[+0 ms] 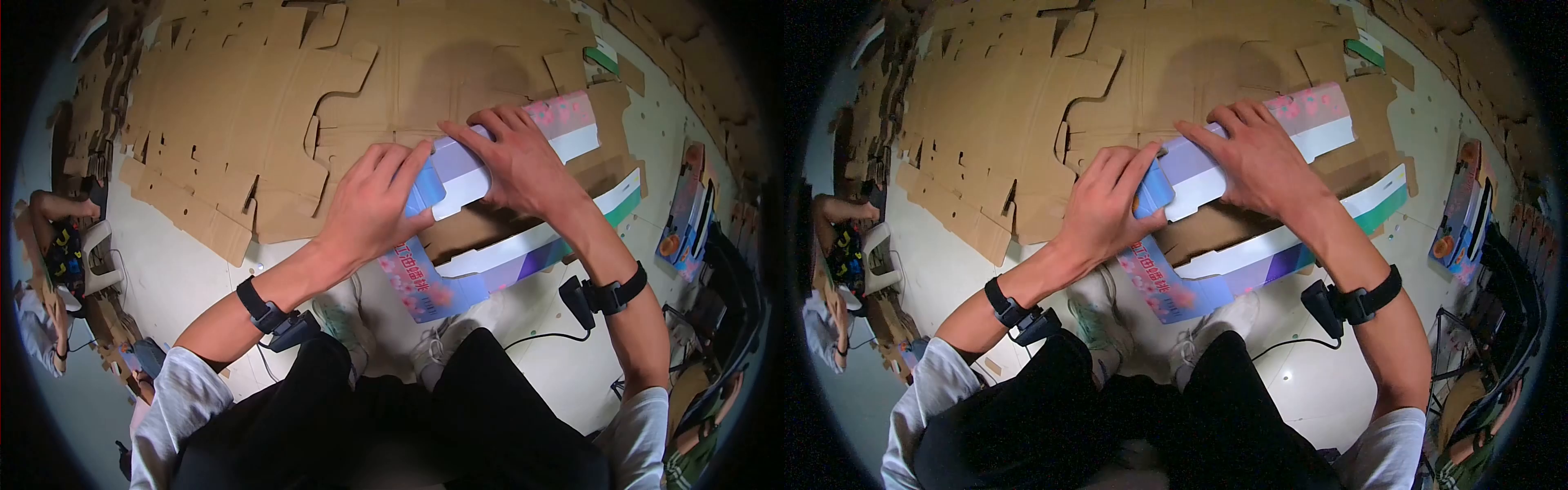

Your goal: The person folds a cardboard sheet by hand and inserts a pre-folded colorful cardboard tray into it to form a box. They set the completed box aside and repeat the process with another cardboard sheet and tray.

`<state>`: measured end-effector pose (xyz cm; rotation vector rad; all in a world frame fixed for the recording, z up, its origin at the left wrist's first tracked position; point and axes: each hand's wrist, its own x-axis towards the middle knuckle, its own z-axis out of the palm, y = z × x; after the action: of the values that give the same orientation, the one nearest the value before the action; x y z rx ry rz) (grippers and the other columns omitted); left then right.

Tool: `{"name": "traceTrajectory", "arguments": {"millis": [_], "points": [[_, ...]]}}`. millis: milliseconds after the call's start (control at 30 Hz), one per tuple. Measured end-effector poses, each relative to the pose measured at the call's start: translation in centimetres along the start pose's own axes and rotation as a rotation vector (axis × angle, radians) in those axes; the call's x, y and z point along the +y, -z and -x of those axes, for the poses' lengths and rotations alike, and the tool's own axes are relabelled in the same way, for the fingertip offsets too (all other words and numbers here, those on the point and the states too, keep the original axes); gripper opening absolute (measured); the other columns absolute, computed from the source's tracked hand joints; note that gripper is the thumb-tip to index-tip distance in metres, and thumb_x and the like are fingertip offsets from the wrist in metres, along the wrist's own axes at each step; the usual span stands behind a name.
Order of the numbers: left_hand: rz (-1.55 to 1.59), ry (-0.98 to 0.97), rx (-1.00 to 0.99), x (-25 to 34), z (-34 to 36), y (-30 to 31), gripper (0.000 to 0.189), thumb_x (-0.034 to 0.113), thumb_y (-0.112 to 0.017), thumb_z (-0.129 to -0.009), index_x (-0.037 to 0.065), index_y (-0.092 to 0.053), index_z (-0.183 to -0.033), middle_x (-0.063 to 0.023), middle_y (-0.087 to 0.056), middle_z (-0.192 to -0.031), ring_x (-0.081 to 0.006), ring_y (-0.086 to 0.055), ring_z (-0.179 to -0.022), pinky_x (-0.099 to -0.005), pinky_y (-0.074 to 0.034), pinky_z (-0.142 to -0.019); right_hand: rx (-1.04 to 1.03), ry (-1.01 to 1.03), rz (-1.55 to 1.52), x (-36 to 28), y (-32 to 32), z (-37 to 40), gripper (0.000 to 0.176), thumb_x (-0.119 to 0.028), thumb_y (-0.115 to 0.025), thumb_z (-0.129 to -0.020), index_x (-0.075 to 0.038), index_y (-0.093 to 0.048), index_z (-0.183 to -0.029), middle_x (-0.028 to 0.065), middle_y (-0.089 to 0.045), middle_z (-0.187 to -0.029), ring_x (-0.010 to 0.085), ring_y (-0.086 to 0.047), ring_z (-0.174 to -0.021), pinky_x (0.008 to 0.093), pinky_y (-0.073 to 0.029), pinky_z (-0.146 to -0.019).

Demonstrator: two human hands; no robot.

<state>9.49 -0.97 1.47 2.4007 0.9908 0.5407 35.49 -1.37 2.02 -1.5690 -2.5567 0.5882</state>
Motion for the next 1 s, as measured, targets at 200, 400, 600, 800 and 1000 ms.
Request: {"name": "traceTrajectory", "arguments": {"millis": [200,400,600,800,1000], "points": [[-0.125,-0.011,-0.113,1.1,-1.0,1.0,0.079,0.02,-0.088,-0.072,-0.004,-0.058,-0.141,-0.0145,-0.064,-0.116,-0.0332,-0.062,-0.106,-0.0426,-0.057,-0.09,-0.003,-0.005,0.014,-0.2,-0.2,0.2,0.093,-0.012,-0.089,-0.067,-0.021,-0.057,-0.154,0.0138,-0.063,-0.13,0.0372,-0.057,-0.126,0.0475,-0.046,-0.113],[-0.023,-0.061,-0.087,-0.4,-0.4,0.9,0.083,0.019,-0.087,-0.07,-0.003,-0.057,-0.144,-0.0169,-0.062,-0.113,-0.0353,-0.061,-0.104,-0.0444,-0.055,-0.091,-0.009,-0.017,0.007,-0.5,-0.2,0.3,0.093,-0.01,-0.089,-0.066,-0.02,-0.057,-0.153,0.0141,-0.063,-0.131,0.037,-0.057,-0.126,0.0479,-0.046,-0.113],[0.057,-0.032,0.016,-0.5,0.6,-0.5,0.087,0.013,-0.09,-0.066,0.0,-0.058,-0.145,-0.0179,-0.061,-0.111,-0.0365,-0.06,-0.103,-0.0449,-0.054,-0.092,0.04,-0.023,0.005,-0.5,-1.0,0.8,0.092,-0.007,-0.088,-0.066,-0.02,-0.057,-0.152,0.0149,-0.061,-0.133,0.0378,-0.056,-0.128,0.049,-0.045,-0.114],[0.334,0.191,-0.234,-2.8,-0.7,0.8,0.054,0.023,-0.076,-0.093,-0.002,-0.064,-0.14,-0.0146,-0.064,-0.106,-0.0274,-0.062,-0.101,-0.0366,-0.054,-0.087,0.0,-0.032,0.013,-0.8,-0.9,0.7,0.093,-0.003,-0.086,-0.066,-0.019,-0.056,-0.152,0.0158,-0.06,-0.135,0.0393,-0.054,-0.13,0.0492,-0.043,-0.116],[0.823,0.69,-0.494,-8.1,-2.9,-2.1,0.033,0.028,-0.063,-0.109,0.01,-0.069,-0.137,-0.0017,-0.069,-0.109,-0.0081,-0.061,-0.088,-0.025,-0.053,-0.079,-0.017,-0.025,-0.019,-1.1,-0.9,0.8,0.09,-0.002,-0.085,-0.063,-0.017,-0.058,-0.147,0.0164,-0.06,-0.134,0.0402,-0.053,-0.131,0.0507,-0.04,-0.119]]}}
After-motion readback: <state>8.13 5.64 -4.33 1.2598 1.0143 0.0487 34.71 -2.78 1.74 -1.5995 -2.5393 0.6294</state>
